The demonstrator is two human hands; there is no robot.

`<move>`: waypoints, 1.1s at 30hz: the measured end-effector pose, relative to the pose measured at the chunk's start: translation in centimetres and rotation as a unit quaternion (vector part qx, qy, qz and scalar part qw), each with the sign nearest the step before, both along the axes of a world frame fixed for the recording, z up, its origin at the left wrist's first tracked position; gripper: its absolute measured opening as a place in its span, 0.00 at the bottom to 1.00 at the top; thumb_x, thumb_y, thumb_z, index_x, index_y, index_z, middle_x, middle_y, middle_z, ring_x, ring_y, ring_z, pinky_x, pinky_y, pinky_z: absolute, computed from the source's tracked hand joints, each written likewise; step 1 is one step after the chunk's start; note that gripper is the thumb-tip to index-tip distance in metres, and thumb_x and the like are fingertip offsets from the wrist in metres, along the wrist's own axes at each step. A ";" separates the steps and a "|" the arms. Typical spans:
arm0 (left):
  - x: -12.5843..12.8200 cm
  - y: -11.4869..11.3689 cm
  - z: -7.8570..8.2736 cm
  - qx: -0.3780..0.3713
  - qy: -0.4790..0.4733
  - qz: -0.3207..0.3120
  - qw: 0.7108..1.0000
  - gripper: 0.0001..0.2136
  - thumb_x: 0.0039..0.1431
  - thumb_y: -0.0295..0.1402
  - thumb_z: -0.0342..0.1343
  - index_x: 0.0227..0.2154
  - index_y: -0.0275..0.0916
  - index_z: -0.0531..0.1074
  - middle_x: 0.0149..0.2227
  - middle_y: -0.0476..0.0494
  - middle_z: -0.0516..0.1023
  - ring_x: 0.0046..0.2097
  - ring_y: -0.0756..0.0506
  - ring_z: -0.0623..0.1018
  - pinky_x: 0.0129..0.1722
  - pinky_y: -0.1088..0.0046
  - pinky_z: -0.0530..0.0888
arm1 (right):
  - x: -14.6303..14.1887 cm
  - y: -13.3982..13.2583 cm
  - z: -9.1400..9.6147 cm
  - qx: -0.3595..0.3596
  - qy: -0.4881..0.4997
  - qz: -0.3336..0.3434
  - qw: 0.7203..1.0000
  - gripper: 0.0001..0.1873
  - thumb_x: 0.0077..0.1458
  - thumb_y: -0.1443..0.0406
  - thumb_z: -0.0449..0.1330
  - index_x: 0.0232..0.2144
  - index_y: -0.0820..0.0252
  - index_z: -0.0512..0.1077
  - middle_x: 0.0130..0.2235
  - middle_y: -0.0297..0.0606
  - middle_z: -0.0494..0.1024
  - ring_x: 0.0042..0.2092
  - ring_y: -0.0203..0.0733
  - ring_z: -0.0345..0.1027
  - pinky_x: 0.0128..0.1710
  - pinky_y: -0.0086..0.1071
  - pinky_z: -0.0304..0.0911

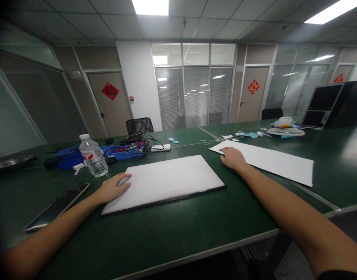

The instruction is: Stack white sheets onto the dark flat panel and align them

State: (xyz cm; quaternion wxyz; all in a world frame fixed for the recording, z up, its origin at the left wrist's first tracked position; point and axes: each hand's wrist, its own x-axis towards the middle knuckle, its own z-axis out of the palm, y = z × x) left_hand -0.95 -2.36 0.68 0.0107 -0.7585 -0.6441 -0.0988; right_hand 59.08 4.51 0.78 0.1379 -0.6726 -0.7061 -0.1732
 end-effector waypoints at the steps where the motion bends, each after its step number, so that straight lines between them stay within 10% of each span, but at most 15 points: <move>1: -0.1 0.0 -0.1 0.001 0.000 0.000 1.000 0.32 0.61 0.53 0.45 0.63 0.44 0.69 0.68 0.37 0.66 0.68 0.35 0.67 0.66 0.53 0.62 | 1.1 0.2 -0.2 -0.002 -0.001 -0.037 0.999 0.30 0.64 0.54 0.54 0.64 0.60 0.68 0.64 0.52 0.69 0.64 0.57 0.61 0.63 0.49 0.57; 6: -0.3 0.1 -0.3 0.006 -0.001 0.001 1.000 0.32 0.61 0.54 0.45 0.63 0.44 0.69 0.68 0.38 0.67 0.67 0.34 0.68 0.66 0.53 0.62 | 4.8 0.7 -0.9 -0.111 0.048 -0.180 0.976 0.36 0.65 0.45 0.48 0.60 0.67 0.71 0.59 0.62 0.72 0.60 0.64 0.66 0.57 0.58 0.60; 14: -0.3 -0.1 -0.2 0.005 -0.004 -0.006 1.000 0.32 0.61 0.52 0.45 0.64 0.41 0.67 0.68 0.36 0.66 0.67 0.35 0.68 0.66 0.54 0.62 | 2.9 -0.1 0.5 -0.085 0.026 -0.123 0.988 0.34 0.69 0.51 0.40 0.48 0.66 0.79 0.49 0.63 0.79 0.50 0.61 0.74 0.49 0.51 0.65; 26: -0.4 0.0 -0.7 0.000 -0.003 -0.013 1.000 0.39 0.62 0.58 0.41 0.68 0.37 0.60 0.71 0.33 0.61 0.70 0.33 0.63 0.67 0.52 0.59 | -7.6 -5.1 2.7 -0.062 -0.048 0.285 0.955 0.32 0.70 0.53 0.41 0.30 0.58 0.79 0.31 0.45 0.82 0.33 0.46 0.74 0.38 0.36 0.60; 33: -0.4 0.1 -0.7 -0.012 0.012 -0.015 1.000 0.38 0.63 0.58 0.40 0.67 0.37 0.62 0.71 0.31 0.60 0.71 0.33 0.61 0.67 0.50 0.59 | -8.8 -5.6 3.0 -0.117 0.065 0.392 0.910 0.26 0.67 0.49 0.48 0.45 0.55 0.82 0.44 0.40 0.84 0.41 0.44 0.77 0.42 0.33 0.66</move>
